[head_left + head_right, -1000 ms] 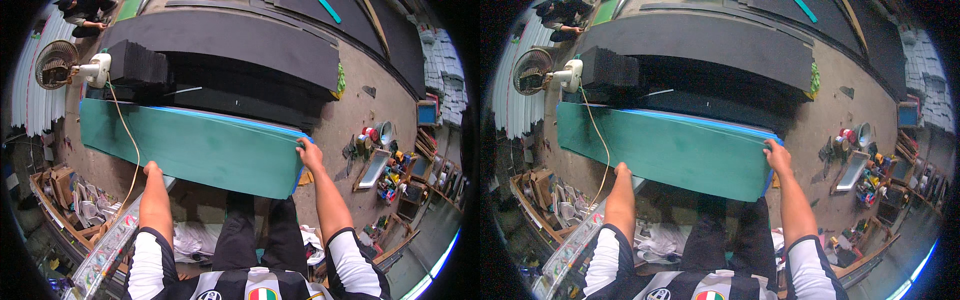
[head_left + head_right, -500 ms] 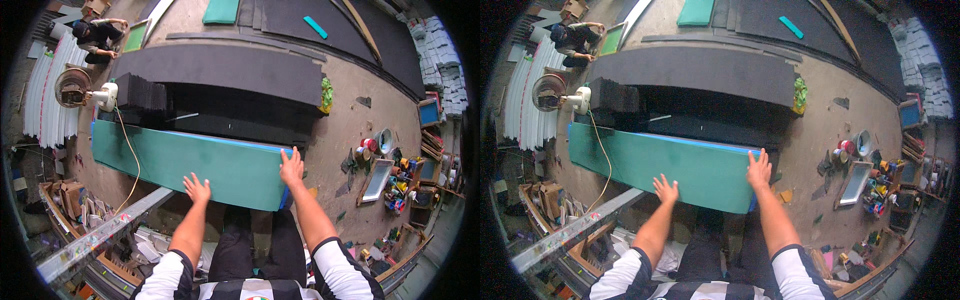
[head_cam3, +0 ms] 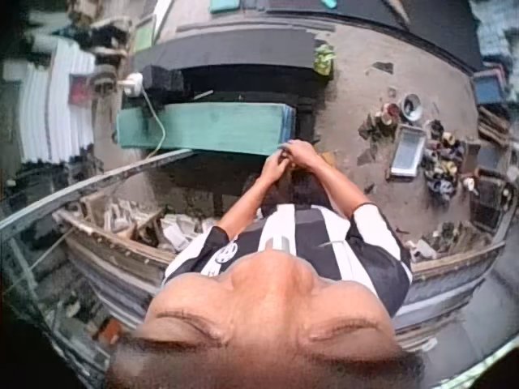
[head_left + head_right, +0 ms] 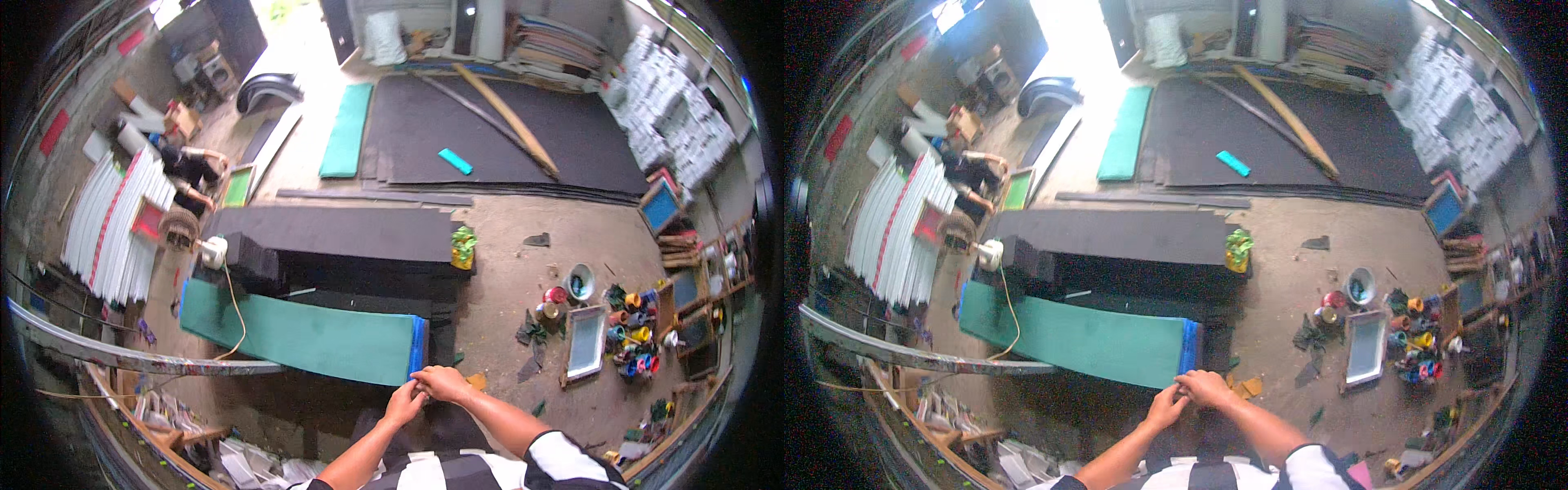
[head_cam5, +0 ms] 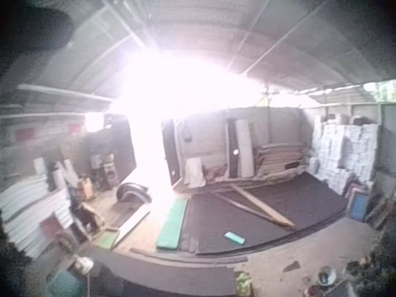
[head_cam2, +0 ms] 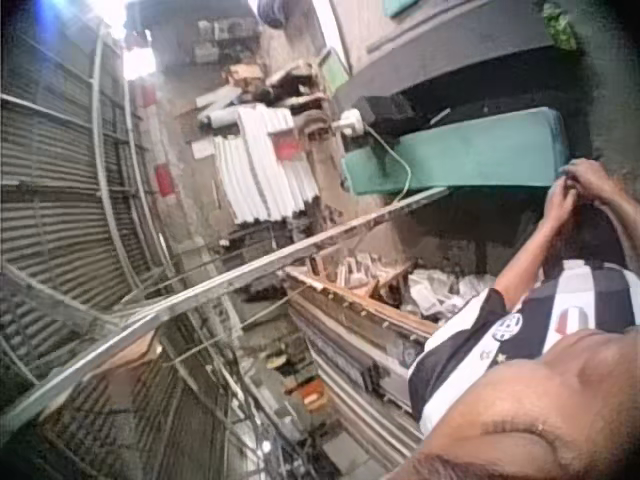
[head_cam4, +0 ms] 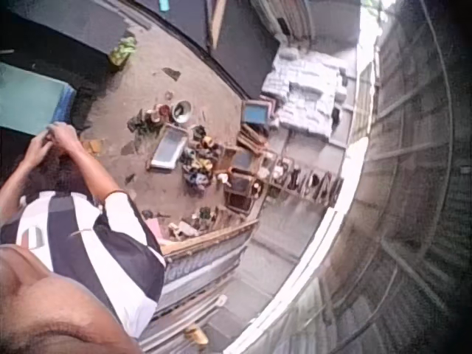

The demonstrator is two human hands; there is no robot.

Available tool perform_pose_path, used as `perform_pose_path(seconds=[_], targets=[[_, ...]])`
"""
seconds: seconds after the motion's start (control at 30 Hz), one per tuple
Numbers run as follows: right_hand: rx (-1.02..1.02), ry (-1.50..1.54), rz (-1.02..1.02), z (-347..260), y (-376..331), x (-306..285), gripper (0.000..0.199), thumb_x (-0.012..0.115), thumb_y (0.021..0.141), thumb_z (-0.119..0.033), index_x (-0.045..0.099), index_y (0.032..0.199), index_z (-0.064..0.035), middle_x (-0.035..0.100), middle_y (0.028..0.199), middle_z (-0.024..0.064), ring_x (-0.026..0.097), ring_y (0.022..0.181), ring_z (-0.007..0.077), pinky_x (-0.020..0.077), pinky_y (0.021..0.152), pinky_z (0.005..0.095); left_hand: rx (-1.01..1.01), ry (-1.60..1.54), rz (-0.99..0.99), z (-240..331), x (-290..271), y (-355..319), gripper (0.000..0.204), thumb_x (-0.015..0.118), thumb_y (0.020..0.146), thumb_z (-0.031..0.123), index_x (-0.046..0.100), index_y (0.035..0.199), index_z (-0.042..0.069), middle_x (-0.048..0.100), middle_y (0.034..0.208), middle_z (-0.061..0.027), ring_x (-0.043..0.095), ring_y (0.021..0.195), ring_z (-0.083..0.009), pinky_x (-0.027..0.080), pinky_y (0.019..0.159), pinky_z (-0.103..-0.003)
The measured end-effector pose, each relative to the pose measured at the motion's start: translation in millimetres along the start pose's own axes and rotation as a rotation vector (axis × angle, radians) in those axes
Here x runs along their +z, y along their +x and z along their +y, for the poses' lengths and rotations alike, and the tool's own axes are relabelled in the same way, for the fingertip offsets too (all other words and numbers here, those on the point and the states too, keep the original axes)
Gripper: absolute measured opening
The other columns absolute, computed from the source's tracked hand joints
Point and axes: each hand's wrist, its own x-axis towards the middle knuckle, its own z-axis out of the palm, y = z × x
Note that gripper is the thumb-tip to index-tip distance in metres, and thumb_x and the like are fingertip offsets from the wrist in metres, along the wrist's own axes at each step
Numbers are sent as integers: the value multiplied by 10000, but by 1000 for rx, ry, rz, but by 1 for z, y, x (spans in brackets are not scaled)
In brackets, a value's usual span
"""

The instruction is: The person repeatedly picks up blue and green flexible sheets from a pile on the floor and places them onto a stack on a workbench. The person handles the sheets one at a time, alternating between colors, and aligns them on the growing stack.

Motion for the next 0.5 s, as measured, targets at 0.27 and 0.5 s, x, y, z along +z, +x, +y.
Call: perform_pose_path(seconds=[0.27, 0.5], targets=[[64, -38, 496, -35, -111, -105, 360, 704, 908, -350, 686, 1227, -184, 714, 1083, 110, 692, 993, 327, 565, 828, 438, 230, 7, -222, 144, -53, 3, 417, 707, 948, 266, 633, 1279, 24, 707, 1178, -163, 715, 979, -260, 558, 869, -390], [236, 99, 670, -26, -192, -139, 360, 708, 908, -334, 702, 1228, -170, 719, 1124, 104, 692, 1032, 313, 558, 864, 423, 170, -235, -251, 190, -25, 11, 352, 685, 983, 247, 661, 1259, 29, 733, 1118, -103, 694, 967, -171, 557, 858, -339]])
